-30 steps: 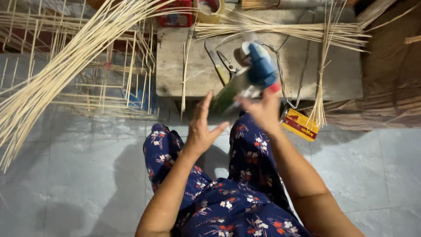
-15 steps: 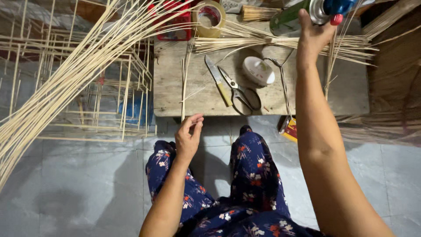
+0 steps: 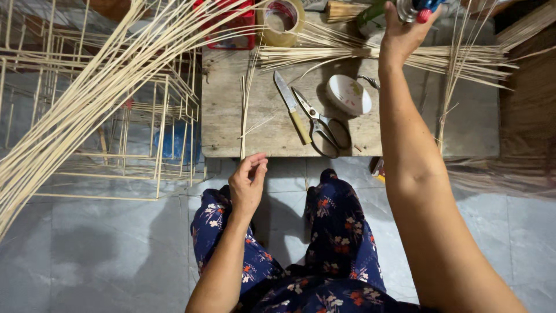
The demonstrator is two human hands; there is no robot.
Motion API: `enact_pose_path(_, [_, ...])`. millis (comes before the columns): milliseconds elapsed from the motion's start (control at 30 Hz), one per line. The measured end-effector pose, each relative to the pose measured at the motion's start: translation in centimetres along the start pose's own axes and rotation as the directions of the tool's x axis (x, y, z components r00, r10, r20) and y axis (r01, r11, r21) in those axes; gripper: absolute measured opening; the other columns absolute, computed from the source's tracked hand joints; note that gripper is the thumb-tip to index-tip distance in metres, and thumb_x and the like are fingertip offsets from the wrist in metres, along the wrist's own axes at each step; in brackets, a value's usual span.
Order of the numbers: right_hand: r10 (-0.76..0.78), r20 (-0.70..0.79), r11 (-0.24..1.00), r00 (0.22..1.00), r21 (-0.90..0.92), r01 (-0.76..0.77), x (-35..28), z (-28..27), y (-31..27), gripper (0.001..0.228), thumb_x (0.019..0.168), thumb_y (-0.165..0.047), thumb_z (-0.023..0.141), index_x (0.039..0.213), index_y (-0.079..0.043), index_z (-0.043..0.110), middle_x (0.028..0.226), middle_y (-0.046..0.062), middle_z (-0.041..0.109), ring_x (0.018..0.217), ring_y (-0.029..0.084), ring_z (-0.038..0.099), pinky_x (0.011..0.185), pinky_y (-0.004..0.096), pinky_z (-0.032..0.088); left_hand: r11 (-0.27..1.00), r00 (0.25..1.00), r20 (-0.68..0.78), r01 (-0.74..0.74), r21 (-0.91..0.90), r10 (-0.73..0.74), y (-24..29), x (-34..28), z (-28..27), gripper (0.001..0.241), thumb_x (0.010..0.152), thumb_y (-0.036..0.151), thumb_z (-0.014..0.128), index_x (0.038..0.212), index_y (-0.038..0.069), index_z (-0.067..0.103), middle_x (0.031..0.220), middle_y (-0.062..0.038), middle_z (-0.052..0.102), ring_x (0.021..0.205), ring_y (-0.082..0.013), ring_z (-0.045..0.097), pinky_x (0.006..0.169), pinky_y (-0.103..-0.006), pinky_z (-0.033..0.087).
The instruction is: The person sits on the floor and bundles thin bamboo sticks together. They then pick up a blowtorch and repeatedly attempt to ignite it by turning the red knob, but no flame is produced. Finally, they pick up a single bamboo stick and scrape it with a knife.
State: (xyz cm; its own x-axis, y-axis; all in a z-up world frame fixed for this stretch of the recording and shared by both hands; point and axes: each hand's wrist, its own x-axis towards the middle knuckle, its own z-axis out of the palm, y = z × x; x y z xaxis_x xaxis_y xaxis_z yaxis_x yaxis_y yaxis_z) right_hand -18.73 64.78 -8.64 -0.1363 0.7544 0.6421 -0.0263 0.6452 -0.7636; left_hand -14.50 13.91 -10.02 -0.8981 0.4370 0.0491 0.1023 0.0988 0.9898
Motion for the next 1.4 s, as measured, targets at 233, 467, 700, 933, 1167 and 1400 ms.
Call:
enact_pose_path(233, [-0.142,-0.062,0.990,0.988,-0.020,0.141,-2.3,0.1,-0.4,0.101,0.085,-0.010,0.102,0.150,0.003,0.026,0.140,0.017,0.055,0.128,0.029,0.053,0.113,0.038,0.037,0.999,0.999,0.012,0.044,-0.014,-0.043,0.3,-0.3,-0.3,0.023,0.096,0.006,0.067,0.118,0.004,0.070,0.104,-0.009,0.079,0.090,-0.0125,0.075,0.079,-0.0256,0.059])
enact_pose_path(467, [0.034,0.087,0.980,0.996,0.194,-0.050,-2.3,2.7,-4.7,0.056,0.089,-0.014,0.096,0.126,0.004,0.059,0.120,0.013,0.068,0.110,0.023,0.063,0.103,0.036,0.051,0.996,0.996,0.014,0.085,-0.033,-0.085,0.6,-0.1,-0.2,0.022,0.096,0.008,0.068,0.117,0.004,0.071,0.102,-0.008,0.079,0.088,-0.0123,0.075,0.077,-0.0256,0.059])
enact_pose_path(700, [-0.002,0.253,0.930,0.967,0.356,-0.091,-6.1,10.0,-11.5,0.040,0.092,-0.013,0.091,0.115,0.002,0.063,0.106,0.009,0.071,0.098,0.020,0.065,0.095,0.035,0.054,0.994,0.995,0.004,0.097,-0.043,-0.097,0.0,0.2,0.0,0.023,0.094,0.009,0.068,0.117,0.005,0.071,0.102,-0.008,0.079,0.091,-0.0130,0.075,0.080,-0.0257,0.058])
enact_pose_path(933, [-0.161,0.280,0.962,0.946,0.257,0.088,-9.2,12.9,-14.2,0.063,0.084,-0.012,0.095,0.128,-0.002,0.051,0.116,0.011,0.066,0.108,0.024,0.062,0.098,0.036,0.050,0.993,0.996,0.002,0.091,-0.075,-0.091,-0.8,-0.1,-0.9,0.023,0.095,0.007,0.068,0.117,0.005,0.071,0.105,-0.009,0.079,0.094,-0.0135,0.076,0.081,-0.0259,0.059])
enact_pose_path(1167, [-0.209,0.318,0.973,0.925,-0.025,0.228,-8.0,14.0,-14.6,0.069,0.087,-0.029,0.102,0.128,-0.003,0.051,0.120,0.016,0.063,0.110,0.033,0.063,0.096,0.043,0.051,0.983,0.987,-0.001,0.163,-0.080,-0.163,-0.1,-0.2,-2.1,0.025,0.093,0.007,0.066,0.118,0.005,0.071,0.104,-0.008,0.079,0.092,-0.0127,0.076,0.078,-0.0253,0.059])
enact_pose_path(1400, [-0.172,0.356,0.936,0.919,-0.232,0.265,-8.6,14.7,-16.2,0.076,0.087,-0.040,0.096,0.130,-0.002,0.047,0.128,0.020,0.052,0.111,0.042,0.061,0.090,0.048,0.051,0.988,0.990,-0.019,0.136,-0.075,-0.138,0.3,-0.1,-2.7,0.024,0.094,0.009,0.067,0.118,0.006,0.071,0.104,-0.008,0.080,0.093,-0.0124,0.076,0.078,-0.0248,0.059])
